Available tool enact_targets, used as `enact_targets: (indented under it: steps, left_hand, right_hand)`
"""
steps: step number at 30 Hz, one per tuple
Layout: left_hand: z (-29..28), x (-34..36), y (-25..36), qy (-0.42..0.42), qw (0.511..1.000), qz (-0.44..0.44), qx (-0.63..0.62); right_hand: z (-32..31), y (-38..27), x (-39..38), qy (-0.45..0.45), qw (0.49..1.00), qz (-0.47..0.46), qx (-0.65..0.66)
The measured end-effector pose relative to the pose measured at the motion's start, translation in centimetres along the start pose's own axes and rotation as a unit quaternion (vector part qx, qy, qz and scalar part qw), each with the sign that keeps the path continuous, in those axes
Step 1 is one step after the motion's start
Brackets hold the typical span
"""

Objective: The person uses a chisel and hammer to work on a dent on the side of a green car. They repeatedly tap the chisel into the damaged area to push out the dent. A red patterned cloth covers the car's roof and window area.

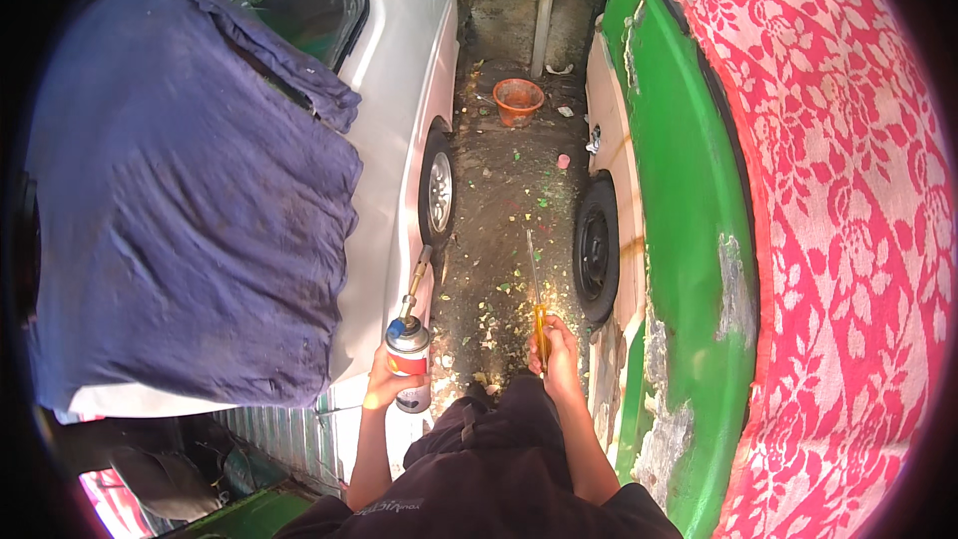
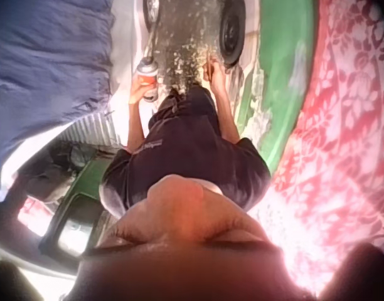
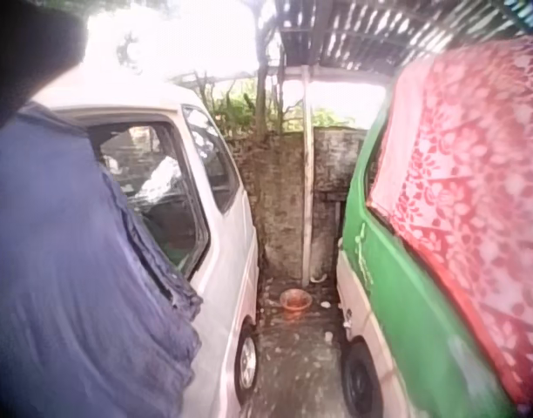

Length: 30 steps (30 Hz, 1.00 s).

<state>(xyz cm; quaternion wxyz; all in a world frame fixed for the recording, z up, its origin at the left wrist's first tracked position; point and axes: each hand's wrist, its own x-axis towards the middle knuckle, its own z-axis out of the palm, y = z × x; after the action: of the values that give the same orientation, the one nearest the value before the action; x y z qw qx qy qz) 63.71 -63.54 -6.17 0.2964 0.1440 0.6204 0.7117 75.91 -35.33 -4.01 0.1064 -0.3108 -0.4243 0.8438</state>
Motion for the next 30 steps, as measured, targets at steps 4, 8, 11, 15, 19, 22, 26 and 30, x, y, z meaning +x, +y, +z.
enact_targets:
  steps: [4,8,11,15,19,22,26,30]
  left_hand:
    - [0.9,-5.7,0.4,0.058,0.994,0.063,0.067]
    - [2.3,-11.9,-1.2,0.086,0.995,0.043,-0.038]
    - [3.7,-17.1,-2.9,0.123,0.990,0.070,-0.010]
    - [6.1,-24.7,-4.8,0.187,0.979,0.050,-0.063]
    - [7.2,-31.9,-5.5,0.254,0.965,0.053,-0.042]
    - [6.2,-36.4,-7.3,0.297,0.951,0.058,-0.063]
    - [3.4,-40.5,-9.3,0.335,0.936,0.096,-0.051]
    - [-0.7,-43.4,-9.7,0.323,0.932,0.102,-0.130]
  right_hand:
    - [-0.4,2.0,-2.8,-0.044,0.999,0.023,-0.006]
    - [-1.5,3.6,-5.1,-0.104,0.994,0.014,-0.009]
    - [-1.7,5.3,-7.0,-0.133,0.991,0.011,0.006]
    - [-2.3,8.0,-10.4,-0.170,0.985,0.011,0.020]
    - [-2.0,11.4,-14.7,-0.217,0.975,0.049,0.016]
    - [-1.2,14.0,-17.7,-0.247,0.966,0.073,-0.026]
    - [0.8,17.4,-21.3,-0.285,0.950,0.099,-0.082]
    - [4.1,21.4,-23.7,-0.303,0.939,0.100,-0.128]
